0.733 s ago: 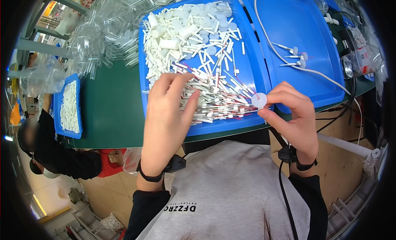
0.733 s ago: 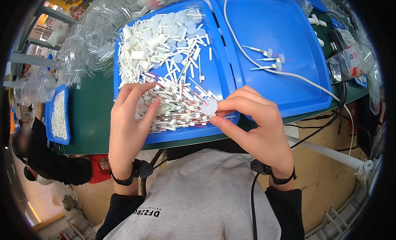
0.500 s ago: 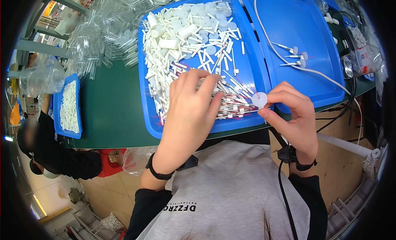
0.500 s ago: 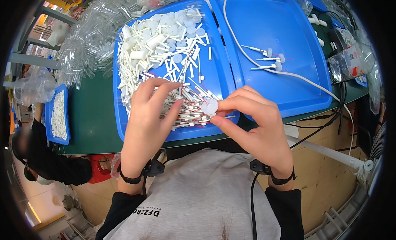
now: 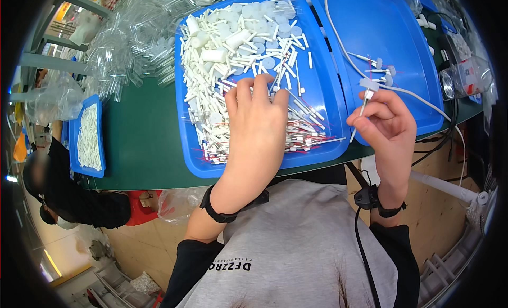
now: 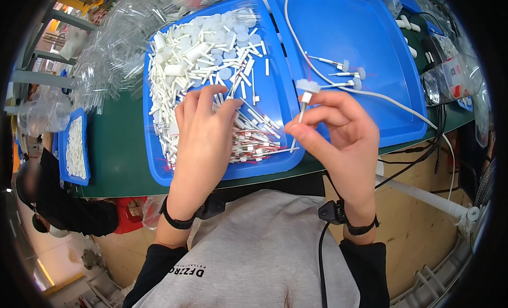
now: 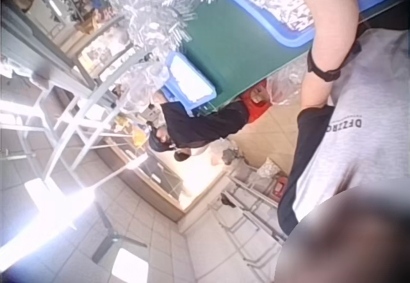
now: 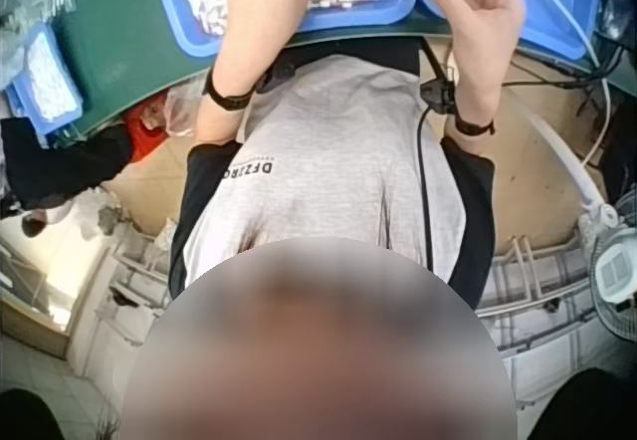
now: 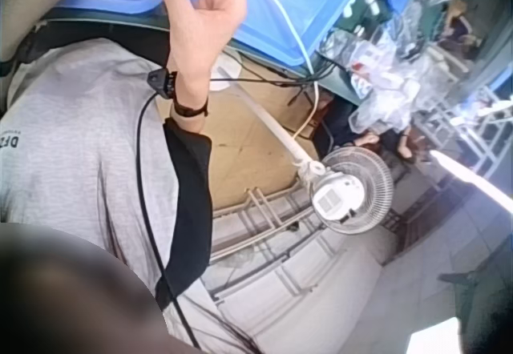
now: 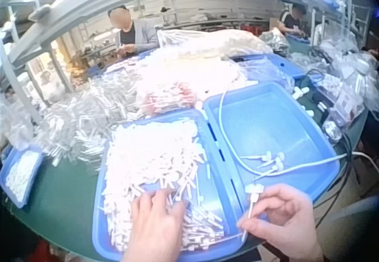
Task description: Assembling small plastic valves and tubing for hydration or filtration systems at an assembly workstation.
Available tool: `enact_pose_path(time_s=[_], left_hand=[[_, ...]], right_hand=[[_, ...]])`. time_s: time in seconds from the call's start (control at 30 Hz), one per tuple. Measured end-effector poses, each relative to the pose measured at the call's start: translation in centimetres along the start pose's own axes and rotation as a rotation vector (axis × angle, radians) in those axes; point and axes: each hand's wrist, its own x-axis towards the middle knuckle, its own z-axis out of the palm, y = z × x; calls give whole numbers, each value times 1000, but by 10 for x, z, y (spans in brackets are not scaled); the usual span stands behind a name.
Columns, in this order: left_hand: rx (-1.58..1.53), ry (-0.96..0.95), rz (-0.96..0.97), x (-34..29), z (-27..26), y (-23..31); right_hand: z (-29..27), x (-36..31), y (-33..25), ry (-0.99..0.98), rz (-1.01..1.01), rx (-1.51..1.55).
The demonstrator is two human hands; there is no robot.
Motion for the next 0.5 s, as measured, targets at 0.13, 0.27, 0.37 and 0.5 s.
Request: enact_pose_path(time_s=[0.13,0.27,0.37,0.5], left_hand=[[24,-63,20,2,-3,-3],[66,-107,30,1,-4,-7],[75,-97,39,1,-7,-9],[72,-122,32,2,-11,-13]], right_hand=[[-3,2,0,58,108,61],[-1,3,-3,25,162,89],[0,2,-2,8,129,117],[0,2,-3,-51,163,106]])
